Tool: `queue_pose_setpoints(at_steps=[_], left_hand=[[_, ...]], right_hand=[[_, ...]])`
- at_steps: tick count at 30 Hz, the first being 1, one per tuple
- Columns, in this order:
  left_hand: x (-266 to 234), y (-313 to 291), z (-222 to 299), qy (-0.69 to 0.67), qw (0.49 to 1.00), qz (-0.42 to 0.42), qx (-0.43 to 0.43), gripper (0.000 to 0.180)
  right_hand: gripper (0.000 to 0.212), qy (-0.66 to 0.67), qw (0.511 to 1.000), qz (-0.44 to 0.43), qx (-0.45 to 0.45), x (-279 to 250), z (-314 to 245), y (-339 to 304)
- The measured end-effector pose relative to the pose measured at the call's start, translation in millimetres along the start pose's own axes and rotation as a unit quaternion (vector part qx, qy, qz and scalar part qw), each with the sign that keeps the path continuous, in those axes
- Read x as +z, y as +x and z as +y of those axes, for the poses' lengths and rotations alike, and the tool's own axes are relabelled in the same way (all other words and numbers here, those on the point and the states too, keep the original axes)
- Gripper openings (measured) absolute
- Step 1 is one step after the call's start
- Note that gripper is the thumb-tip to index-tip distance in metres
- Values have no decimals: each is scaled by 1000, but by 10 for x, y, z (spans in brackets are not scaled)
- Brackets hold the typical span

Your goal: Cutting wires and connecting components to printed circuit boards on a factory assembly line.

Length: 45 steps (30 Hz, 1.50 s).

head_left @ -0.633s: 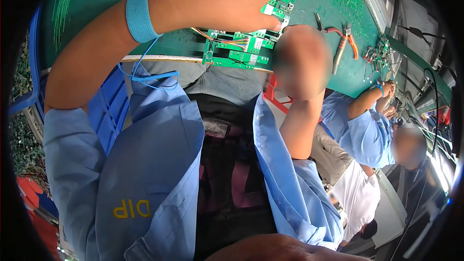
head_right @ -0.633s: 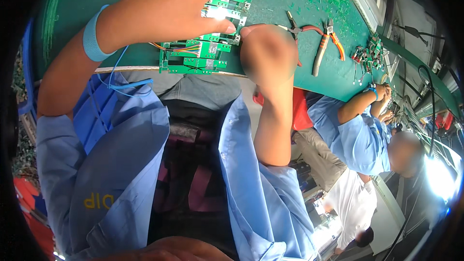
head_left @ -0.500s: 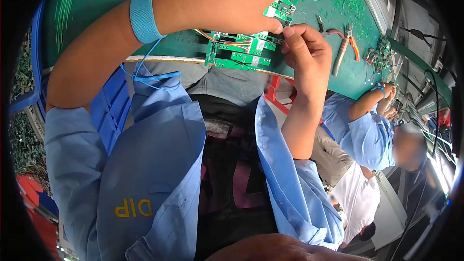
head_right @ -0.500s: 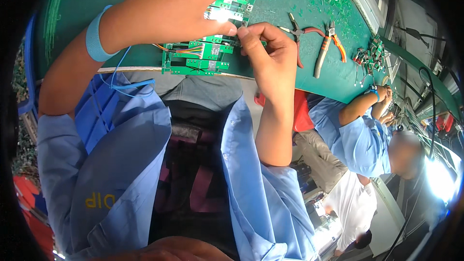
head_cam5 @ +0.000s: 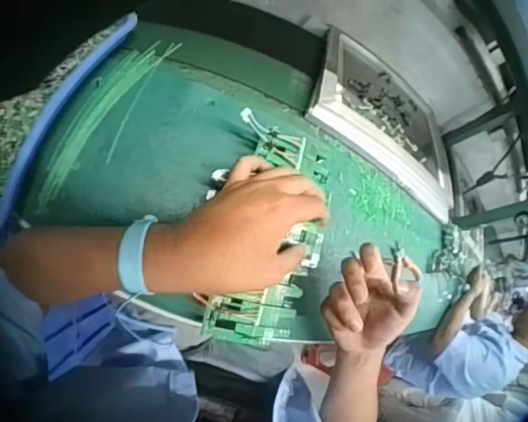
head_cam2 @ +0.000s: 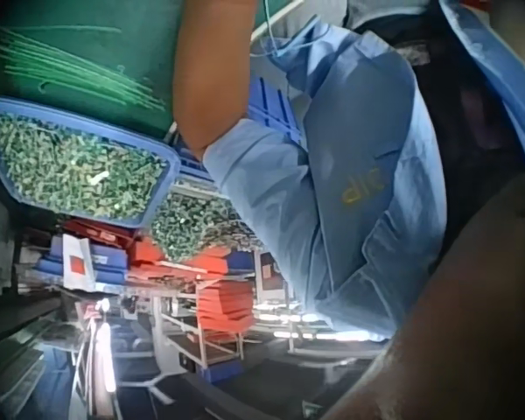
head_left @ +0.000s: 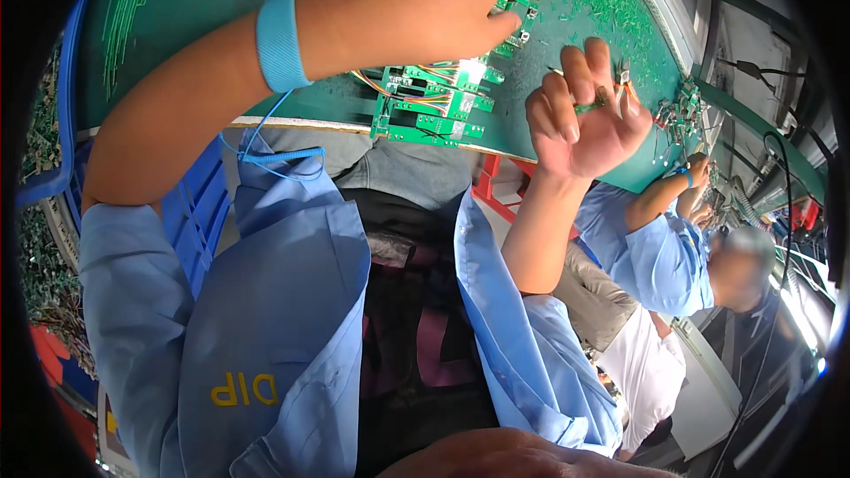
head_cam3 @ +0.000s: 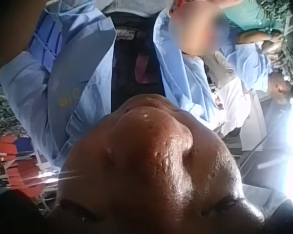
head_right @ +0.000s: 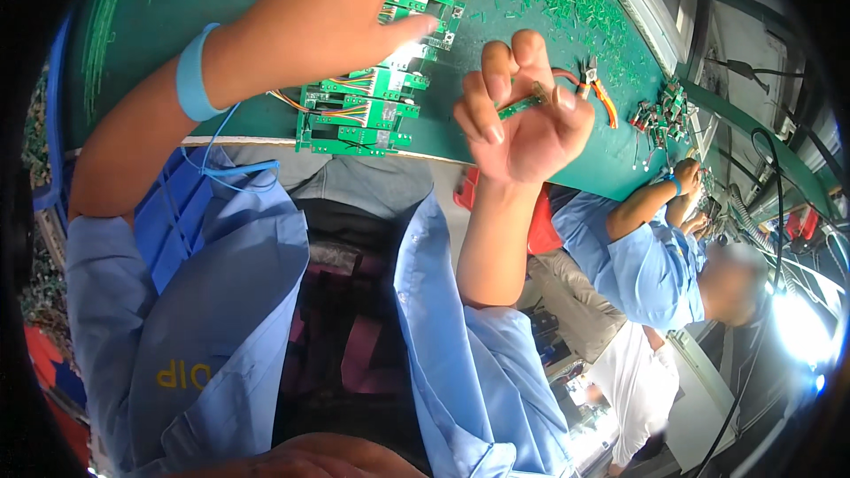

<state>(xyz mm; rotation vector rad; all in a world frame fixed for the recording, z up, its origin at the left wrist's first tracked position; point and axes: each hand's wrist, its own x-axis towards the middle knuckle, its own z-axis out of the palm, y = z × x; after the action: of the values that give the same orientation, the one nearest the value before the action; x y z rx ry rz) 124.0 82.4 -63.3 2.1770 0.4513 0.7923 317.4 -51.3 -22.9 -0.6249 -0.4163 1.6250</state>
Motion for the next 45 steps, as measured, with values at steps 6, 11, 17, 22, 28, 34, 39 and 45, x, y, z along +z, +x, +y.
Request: queue_pose_setpoints(at_steps=[6, 11, 17, 22, 28, 34, 39, 45], left_hand=[[2, 60, -88, -8, 1000, 4, -18, 8], [-13, 85, -73, 14, 1000, -1, -15, 9], [-35, 78, -34, 19, 999, 8, -31, 18], [83, 72, -90, 199, 962, 173, 67, 36], [-7, 38, -56, 241, 963, 109, 47, 48], [16, 39, -34, 252, 961, 112, 30, 44], [-52, 13, 84, 257, 962, 94, -12, 49], [-25, 31, 20, 243, 965, 99, -7, 44]], right_hand=[[15, -421, 893, 157, 44, 5, 66, 161], [21, -401, 906, 133, 21, -6, 5, 225], [29, -88, 996, -5, -27, -38, -85, 322], [25, -4, 997, -41, 65, -325, -257, 538], [23, -521, 820, 236, 6, 6, -198, 679], [21, -749, 631, 146, -139, 85, -46, 698], [20, -692, 691, 142, -154, 140, -215, 798], [20, -103, 992, -38, 57, -290, -1455, 1639]])
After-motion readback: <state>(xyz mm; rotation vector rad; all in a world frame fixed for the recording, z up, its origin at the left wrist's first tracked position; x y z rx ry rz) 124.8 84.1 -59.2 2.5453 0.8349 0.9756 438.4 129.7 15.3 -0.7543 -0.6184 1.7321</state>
